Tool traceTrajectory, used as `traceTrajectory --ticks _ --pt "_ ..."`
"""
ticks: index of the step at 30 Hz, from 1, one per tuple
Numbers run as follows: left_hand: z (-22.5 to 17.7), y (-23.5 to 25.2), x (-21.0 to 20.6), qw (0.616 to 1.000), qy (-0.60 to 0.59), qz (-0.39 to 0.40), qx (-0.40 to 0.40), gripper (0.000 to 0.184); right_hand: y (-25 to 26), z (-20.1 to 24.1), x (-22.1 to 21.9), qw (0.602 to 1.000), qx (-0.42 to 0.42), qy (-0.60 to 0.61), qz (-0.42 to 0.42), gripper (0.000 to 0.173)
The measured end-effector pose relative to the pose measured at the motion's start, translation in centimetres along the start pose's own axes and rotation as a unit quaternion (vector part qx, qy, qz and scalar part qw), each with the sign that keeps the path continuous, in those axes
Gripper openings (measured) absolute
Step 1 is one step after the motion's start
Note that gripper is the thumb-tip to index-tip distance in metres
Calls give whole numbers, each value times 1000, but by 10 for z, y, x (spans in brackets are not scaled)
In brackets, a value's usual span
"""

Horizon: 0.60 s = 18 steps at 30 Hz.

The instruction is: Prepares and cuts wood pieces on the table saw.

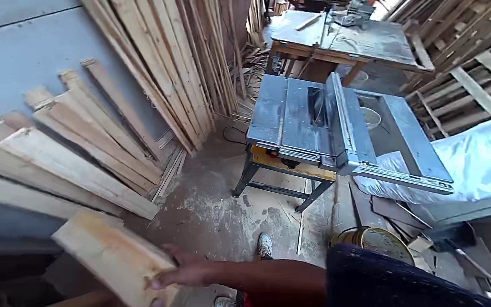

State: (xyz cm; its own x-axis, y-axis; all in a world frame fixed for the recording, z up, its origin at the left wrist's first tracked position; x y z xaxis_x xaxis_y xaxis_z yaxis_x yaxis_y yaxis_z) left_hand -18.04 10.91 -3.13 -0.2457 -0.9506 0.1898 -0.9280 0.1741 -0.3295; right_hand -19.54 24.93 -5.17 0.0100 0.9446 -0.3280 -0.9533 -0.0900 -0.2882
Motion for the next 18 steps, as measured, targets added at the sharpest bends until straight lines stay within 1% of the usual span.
traceTrajectory --ticks 2,3,5,7,9,10,12,14,15,16,17,18 --pt "-19 10 -71 994 24 106 -33 44 -35 18 89 994 45 26 -95 106" --pt "-35 13 -106 986 34 161 -40 47 -52 27 128 988 55 30 -139 105" --pt "-60 30 -175 963 35 258 -77 57 -75 41 198 975 49 34 -214 108" --pt "-85 65 -260 934 27 332 -131 63 -93 57 270 958 48 34 -281 115" --pt "-109 90 -341 909 20 387 -151 64 -113 81 336 940 60 41 -332 119" --pt "-121 99 -377 900 22 407 -151 65 -123 94 365 933 66 46 -352 121" --pt "-147 113 -442 890 32 431 -147 59 -138 120 416 922 73 44 -377 124" --pt "-166 130 -495 889 56 433 -139 51 -145 138 461 919 51 2 -391 122" --pt "-170 139 -516 891 75 429 -127 48 -147 146 479 918 15 -57 -393 119" --pt "-169 148 -532 894 94 424 -110 46 -150 153 494 906 -38 -142 -397 113" --pt "-165 156 -544 898 113 415 -93 44 -155 161 504 884 -92 -222 -401 107" --pt "-160 161 -552 901 133 405 -79 43 -159 168 510 860 -128 -289 -401 103"
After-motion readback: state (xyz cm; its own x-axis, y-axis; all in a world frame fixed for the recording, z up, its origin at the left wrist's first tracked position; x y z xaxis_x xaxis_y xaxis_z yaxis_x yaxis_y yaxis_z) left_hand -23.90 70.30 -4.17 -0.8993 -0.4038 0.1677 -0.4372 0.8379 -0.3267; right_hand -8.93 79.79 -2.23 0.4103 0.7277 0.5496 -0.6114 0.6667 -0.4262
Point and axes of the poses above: each hand's wrist, its own y-axis towards the middle knuckle, its own x-axis out of the back of the hand, z = x × y, the point moved 10 cm from there along y, towards the middle knuckle, and after that the axes turned 8 degrees about z, right-handed, at the moved point
